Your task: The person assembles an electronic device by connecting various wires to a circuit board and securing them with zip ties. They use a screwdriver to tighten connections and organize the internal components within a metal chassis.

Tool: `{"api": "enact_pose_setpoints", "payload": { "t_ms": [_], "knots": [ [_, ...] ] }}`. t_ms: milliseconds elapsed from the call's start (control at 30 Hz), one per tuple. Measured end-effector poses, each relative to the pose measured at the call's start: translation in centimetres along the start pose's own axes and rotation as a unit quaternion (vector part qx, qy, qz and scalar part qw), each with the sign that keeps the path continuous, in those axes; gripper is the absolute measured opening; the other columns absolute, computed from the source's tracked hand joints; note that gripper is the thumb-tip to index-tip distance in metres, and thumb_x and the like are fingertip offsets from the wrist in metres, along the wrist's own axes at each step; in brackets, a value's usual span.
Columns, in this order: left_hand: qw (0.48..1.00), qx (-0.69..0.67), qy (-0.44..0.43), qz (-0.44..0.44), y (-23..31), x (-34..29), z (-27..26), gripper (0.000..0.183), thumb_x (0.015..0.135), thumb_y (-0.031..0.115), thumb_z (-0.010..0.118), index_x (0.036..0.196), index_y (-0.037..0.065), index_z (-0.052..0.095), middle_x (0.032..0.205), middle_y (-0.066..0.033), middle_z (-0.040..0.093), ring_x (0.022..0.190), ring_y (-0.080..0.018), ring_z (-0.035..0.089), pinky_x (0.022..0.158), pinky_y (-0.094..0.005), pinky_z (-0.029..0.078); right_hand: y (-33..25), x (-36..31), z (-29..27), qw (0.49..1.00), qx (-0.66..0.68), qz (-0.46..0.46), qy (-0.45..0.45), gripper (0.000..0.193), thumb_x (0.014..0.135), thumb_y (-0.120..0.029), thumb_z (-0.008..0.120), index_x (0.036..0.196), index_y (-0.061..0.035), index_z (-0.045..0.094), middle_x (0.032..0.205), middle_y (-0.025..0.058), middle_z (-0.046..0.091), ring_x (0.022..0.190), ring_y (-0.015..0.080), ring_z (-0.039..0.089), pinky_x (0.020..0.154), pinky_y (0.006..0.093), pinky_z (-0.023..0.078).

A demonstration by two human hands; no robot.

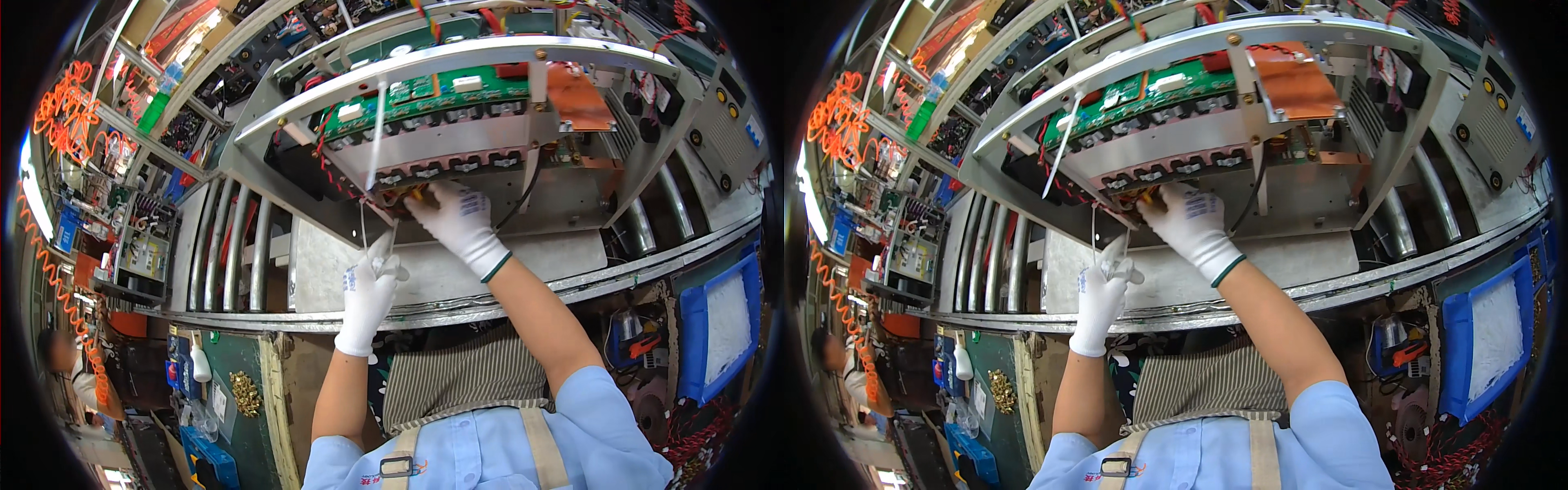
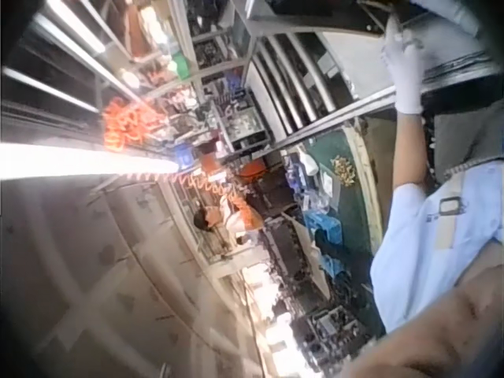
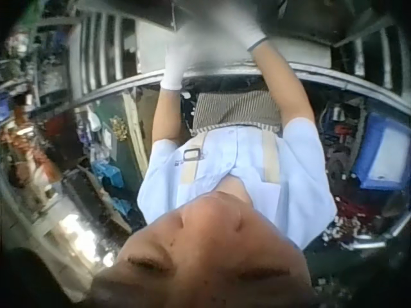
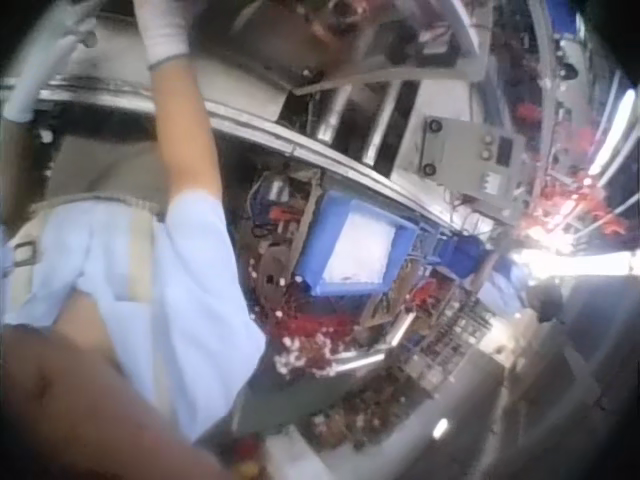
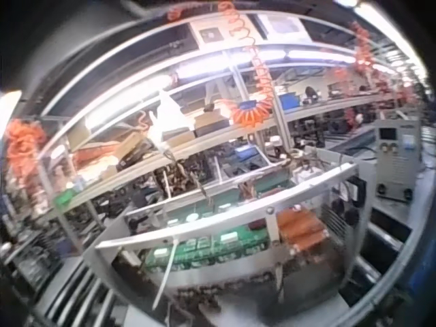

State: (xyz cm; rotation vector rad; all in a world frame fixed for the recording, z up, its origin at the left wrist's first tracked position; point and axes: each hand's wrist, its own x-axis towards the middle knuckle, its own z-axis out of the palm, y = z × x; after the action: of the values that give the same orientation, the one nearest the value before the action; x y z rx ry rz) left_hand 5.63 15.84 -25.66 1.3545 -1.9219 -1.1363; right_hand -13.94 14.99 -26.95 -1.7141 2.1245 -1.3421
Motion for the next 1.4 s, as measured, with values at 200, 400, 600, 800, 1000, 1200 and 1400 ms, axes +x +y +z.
{"api": "enact_pose_setpoints", "payload": {
  "t_ms": [200,400,600,800,1000,1200,1400],
  "knots": [
    [0.988,0.115,0.028,0.099,2.2,3.3,2.2,0.038,0.086,0.016,0.053,0.120,0.005,0.063,0.085,-0.0211,0.068,0.080,-0.0403,0.065,0.074,-0.0465,0.052,1.0,-1.1,-1.3,0.995,0.080,0.056,-0.018,0.045,0.082,-0.042,0.072,0.106,-0.0044,0.067,0.100,0.0161,0.070,0.087,0.0323,0.069,0.077,0.0395,0.054],
    [0.974,0.191,0.036,0.113,4.1,5.0,3.3,0.021,0.088,0.020,0.055,0.099,0.005,0.065,0.080,-0.0244,0.065,0.080,-0.0433,0.064,0.071,-0.0510,0.050,0.1,-0.7,-3.1,0.987,-0.024,0.109,-0.115,0.064,0.078,-0.042,0.070,0.132,-0.0095,0.054,0.121,0.0172,0.065,0.106,0.0352,0.065,0.093,0.0436,0.050],
    [0.980,0.152,0.076,0.103,3.7,5.6,4.1,0.020,0.092,0.019,0.054,0.092,0.002,0.065,0.074,-0.0234,0.064,0.074,-0.0433,0.063,0.066,-0.0511,0.049,2.1,0.3,-4.6,0.845,0.438,0.175,-0.251,0.064,0.080,-0.017,0.075,0.134,0.0010,0.046,0.085,0.0067,0.064,0.064,0.0116,0.058,0.049,0.0260,0.048],
    [0.944,0.274,0.098,0.158,3.1,5.4,3.3,0.021,0.092,0.016,0.053,0.091,0.000,0.067,0.073,-0.0230,0.064,0.072,-0.0418,0.063,0.065,-0.0503,0.049,3.8,1.2,-4.6,0.806,0.468,0.150,-0.331,0.053,0.085,-0.013,0.069,0.130,0.0015,0.045,0.080,0.0061,0.060,0.058,0.0089,0.054,0.044,0.0238,0.045],
    [0.997,0.063,0.004,0.052,4.3,6.6,4.2,0.016,0.090,0.012,0.055,0.088,-0.001,0.062,0.067,-0.0152,0.063,0.065,-0.0323,0.062,0.062,-0.0410,0.049,4.3,0.1,-3.2,0.781,0.535,0.176,-0.270,0.044,0.092,-0.007,0.059,0.132,0.0004,0.045,0.079,0.0055,0.061,0.057,0.0103,0.057,0.047,0.0252,0.049],
    [0.959,0.226,0.015,0.170,2.2,8.1,4.1,0.020,0.087,0.015,0.057,0.099,0.001,0.065,0.072,-0.0190,0.064,0.068,-0.0369,0.064,0.064,-0.0462,0.050,4.0,-0.7,-3.3,0.847,0.484,0.149,-0.161,0.029,0.098,-0.016,0.048,0.120,0.0016,0.057,0.073,0.0093,0.067,0.054,0.0141,0.063,0.048,0.0261,0.051],
    [0.924,0.346,0.015,0.163,5.5,4.6,3.6,0.030,0.083,0.014,0.056,0.108,0.000,0.066,0.081,-0.0226,0.067,0.077,-0.0394,0.066,0.071,-0.0466,0.052,5.0,0.0,-3.3,0.830,0.492,0.178,-0.192,0.024,0.098,-0.015,0.048,0.112,0.0010,0.060,0.070,0.0089,0.067,0.051,0.0143,0.062,0.046,0.0257,0.050]
  ]
}}
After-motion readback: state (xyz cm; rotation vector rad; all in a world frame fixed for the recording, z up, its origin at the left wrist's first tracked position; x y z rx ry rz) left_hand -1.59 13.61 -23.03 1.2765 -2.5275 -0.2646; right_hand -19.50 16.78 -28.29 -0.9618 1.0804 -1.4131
